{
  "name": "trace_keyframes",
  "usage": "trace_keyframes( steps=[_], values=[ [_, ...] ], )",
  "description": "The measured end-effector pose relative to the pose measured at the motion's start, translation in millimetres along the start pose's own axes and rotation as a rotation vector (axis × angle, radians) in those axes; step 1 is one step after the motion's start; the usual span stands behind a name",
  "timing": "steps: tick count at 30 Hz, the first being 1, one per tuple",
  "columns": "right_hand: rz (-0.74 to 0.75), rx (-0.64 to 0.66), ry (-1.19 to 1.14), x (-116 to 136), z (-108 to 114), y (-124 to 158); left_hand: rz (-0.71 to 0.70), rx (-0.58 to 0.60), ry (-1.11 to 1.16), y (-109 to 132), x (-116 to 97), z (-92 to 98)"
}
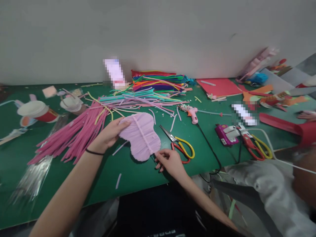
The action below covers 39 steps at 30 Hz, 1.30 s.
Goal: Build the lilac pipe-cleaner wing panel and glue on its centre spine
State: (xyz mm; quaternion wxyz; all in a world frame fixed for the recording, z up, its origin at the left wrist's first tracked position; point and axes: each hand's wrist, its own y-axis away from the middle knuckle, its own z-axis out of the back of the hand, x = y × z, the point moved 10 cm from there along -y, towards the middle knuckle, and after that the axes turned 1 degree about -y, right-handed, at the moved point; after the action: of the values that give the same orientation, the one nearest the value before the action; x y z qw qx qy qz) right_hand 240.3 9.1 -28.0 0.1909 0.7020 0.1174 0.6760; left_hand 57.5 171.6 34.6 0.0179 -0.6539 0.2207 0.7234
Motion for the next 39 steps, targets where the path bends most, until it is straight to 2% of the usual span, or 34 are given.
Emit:
trace_keyframes(
  steps=[2,6,10,13,14,16,18,20,23,28,33,39],
  values=[
    [0.054,-0.042,-0.003,13.1,4.8,-0.7,-0.037,-0.075,0.225,8.2,0.4,6.2],
    [0.174,-0.081,-0.011,51.3,10.5,-8.1,-0.209,-0.25,0.412,19.5,-14.4,24.2],
    [0.162,-0.019,-0.174,81.8,2.7,-28.1,-0.331,-0.283,0.619,22.2,-36.8,36.7],
    [0.239,0.011,-0.295,115.8,-6.0,-42.4,-0.396,-0.274,0.83,28.8,-53.6,39.4],
    [0.28,0.015,-0.323,129.5,-9.1,-45.7,-0.417,-0.272,0.892,32.8,-59.4,37.3],
    [0.369,0.018,-0.356,158.6,-15.2,-49.7,-0.423,-0.209,0.935,38.6,-73.2,21.1],
    [0.477,0.015,-0.359,189.5,-20.7,-49.5,-0.438,-0.149,0.838,42.6,-91.6,-0.7],
    [0.586,0.017,-0.348,218.6,-25.8,-46.6,-0.459,-0.193,0.693,43.3,-108.3,-13.1],
    [0.671,0.036,-0.326,249.3,-31.8,-43.3,-0.5,-0.267,0.594,36.8,-132.2,-17.7],
    [0.699,0.052,-0.232,273.4,-28.7,-37.9,-0.601,-0.269,0.569,23.4,-160.1,-9.1],
    [0.766,-0.046,-0.087,284.3,-15.0,-22.3,-0.632,-0.273,0.583,16.8,-159.6,-0.9],
    [0.836,-0.14,-0.057,285.5,-19.8,-7.9,-0.742,-0.313,0.558,16.1,-160.7,2.2]
  ],
)
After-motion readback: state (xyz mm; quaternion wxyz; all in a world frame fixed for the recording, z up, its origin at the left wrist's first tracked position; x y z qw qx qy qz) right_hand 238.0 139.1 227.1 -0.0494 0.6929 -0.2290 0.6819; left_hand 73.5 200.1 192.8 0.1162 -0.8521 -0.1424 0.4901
